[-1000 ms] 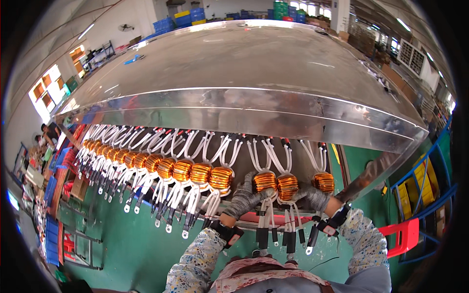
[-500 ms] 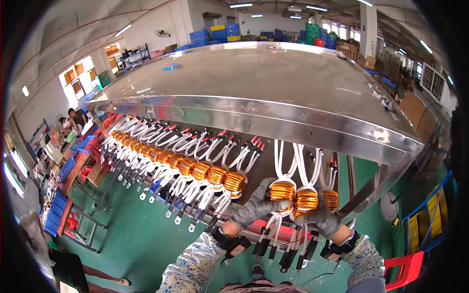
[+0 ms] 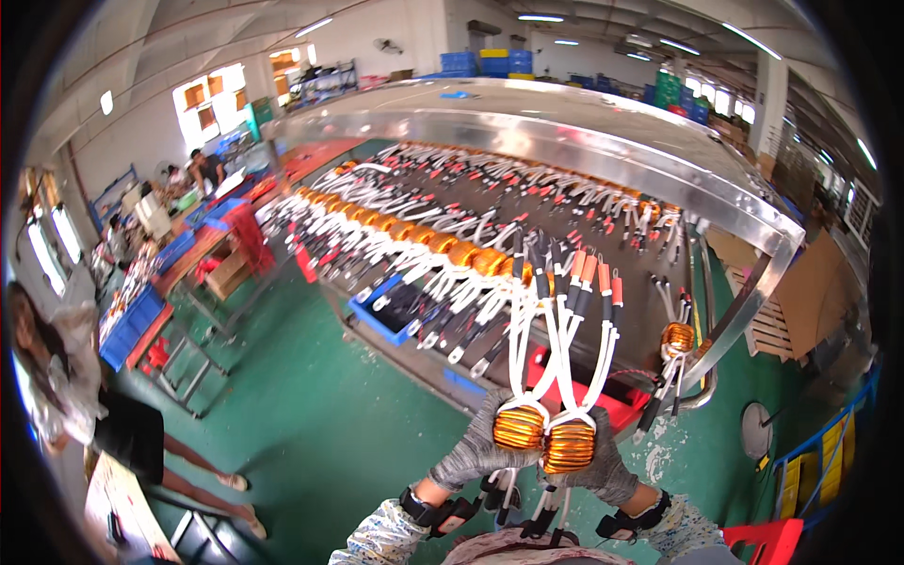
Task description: Processing induction coils by placing them into a heat treatment or testing machine and then organizing them on a metal rack.
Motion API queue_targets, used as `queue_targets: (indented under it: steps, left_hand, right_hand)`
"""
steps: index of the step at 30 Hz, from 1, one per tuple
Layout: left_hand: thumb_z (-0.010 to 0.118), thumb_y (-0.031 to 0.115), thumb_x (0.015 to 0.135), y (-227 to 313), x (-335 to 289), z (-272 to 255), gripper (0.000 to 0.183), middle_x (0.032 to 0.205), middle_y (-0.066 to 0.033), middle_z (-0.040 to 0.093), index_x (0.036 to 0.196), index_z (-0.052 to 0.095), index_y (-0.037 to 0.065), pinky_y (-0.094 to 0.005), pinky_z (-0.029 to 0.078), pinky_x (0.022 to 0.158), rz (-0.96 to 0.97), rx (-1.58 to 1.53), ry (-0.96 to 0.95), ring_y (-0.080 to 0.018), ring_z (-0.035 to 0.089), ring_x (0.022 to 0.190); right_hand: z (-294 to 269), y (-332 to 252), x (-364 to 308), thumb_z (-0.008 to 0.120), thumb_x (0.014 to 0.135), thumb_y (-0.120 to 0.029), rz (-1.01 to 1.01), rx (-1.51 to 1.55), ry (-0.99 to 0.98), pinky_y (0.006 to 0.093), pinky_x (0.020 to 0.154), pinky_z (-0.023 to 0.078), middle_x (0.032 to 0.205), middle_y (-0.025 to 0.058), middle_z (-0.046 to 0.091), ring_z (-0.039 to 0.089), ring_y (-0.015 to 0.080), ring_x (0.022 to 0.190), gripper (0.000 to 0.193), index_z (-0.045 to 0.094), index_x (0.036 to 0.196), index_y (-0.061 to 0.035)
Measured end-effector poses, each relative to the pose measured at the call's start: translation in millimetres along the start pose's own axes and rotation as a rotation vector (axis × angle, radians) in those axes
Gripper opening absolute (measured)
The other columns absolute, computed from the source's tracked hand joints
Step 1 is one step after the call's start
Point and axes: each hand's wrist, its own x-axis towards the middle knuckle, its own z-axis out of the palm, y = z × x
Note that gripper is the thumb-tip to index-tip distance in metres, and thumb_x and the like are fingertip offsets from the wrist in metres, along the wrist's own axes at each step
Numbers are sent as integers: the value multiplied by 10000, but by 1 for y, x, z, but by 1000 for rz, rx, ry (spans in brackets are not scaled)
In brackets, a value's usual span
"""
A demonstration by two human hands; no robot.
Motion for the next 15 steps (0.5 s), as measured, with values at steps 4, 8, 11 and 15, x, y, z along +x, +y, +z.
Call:
queue_targets:
  steps: [4, 8, 11, 15]
  left_hand:
    - [834, 188, 623, 33, -80, -19, 754, 1070, -81, 549, 1219, 391, 57, -328, 436, 906, -43, 324, 147, -175, 521, 1030]
    - [829, 167, 612, 55, -174, -20, 743, 1063, -86, 561, 1212, 402, 66, -328, 436, 906, -72, 501, 331, -185, 532, 1020]
    - [839, 157, 569, 53, -244, -1, 770, 1120, -96, 550, 1205, 417, 61, -340, 423, 924, 27, 347, 509, -192, 519, 1053]
    - [835, 142, 568, 81, -319, 59, 769, 1198, -95, 501, 1208, 417, 62, -342, 399, 953, -21, 376, 782, -190, 480, 1112]
  right_hand:
    - [55, -28, -9, 813, 645, -294, 220, 402, -67, 388, 812, 498, 1044, 97, 539, 557, 194, 954, 744, 343, 1185, -93]
    - [108, -39, -29, 472, 831, -573, 838, 1544, -244, 452, 846, 469, 1016, 126, 550, 554, 268, 961, 612, 478, 1163, -59]
    - [143, -46, -61, 671, 782, -348, 628, 1262, -395, 415, 850, 483, 1029, 120, 542, 552, 241, 979, 541, 424, 1181, -78]
    - [182, -47, -106, 843, 553, -124, 489, 955, -651, 357, 880, 455, 1076, 101, 525, 546, 212, 1006, 803, 327, 1167, -92]
